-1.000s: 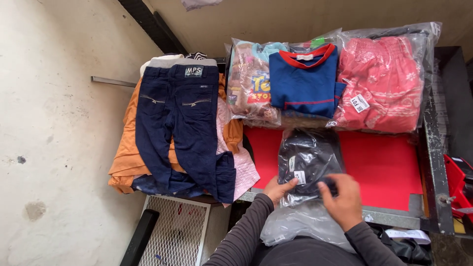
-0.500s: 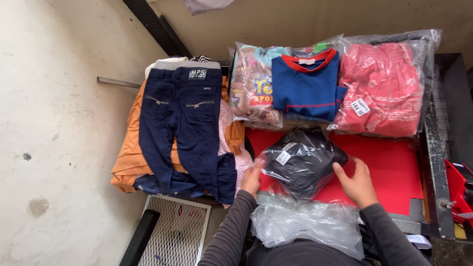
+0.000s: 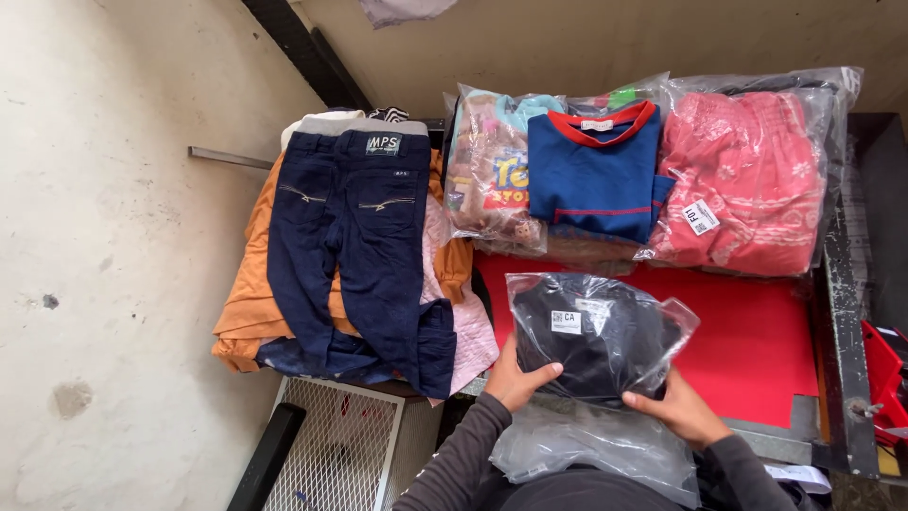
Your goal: Packing various clothing items into individual clear plastic bags
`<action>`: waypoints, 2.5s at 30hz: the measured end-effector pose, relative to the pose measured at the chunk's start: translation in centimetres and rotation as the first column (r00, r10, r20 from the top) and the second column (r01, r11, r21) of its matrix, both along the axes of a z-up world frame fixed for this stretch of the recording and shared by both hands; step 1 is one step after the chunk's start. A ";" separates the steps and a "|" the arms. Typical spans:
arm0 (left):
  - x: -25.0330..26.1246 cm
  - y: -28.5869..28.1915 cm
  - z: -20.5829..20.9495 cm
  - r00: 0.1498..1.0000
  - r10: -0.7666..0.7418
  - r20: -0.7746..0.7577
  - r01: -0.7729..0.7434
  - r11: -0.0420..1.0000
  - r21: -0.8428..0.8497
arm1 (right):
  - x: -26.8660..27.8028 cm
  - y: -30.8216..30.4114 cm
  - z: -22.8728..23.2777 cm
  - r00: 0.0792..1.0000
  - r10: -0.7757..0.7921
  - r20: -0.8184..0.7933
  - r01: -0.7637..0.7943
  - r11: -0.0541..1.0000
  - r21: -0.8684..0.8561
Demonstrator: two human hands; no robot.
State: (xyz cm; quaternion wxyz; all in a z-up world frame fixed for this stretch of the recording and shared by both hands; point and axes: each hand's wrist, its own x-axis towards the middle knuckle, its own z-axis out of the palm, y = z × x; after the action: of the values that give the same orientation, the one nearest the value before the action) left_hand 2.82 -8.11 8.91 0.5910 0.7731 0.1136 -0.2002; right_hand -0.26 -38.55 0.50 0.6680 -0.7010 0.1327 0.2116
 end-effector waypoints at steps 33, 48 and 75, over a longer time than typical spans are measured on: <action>27.7 4.5 4.0 0.788 -0.179 0.589 -0.037 0.942 0.334 | 26.8 6.8 17.3 0.723 0.524 0.450 0.301 0.347 -0.888; 7.6 17.2 0.5 0.516 0.192 0.835 -0.753 0.567 0.335 | 11.1 11.0 14.4 0.546 0.036 0.837 0.257 0.944 -0.209; 3.7 -1.8 5.4 0.690 -0.508 0.516 0.665 0.726 -0.176 | 7.2 2.6 18.9 0.755 0.595 0.275 -0.573 0.803 -0.166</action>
State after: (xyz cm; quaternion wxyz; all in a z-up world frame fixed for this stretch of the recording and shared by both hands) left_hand 6.54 -9.95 14.28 0.6305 0.6737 -0.3157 -0.2211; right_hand 6.95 -35.93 19.36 0.5551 -0.7552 -0.1931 0.2902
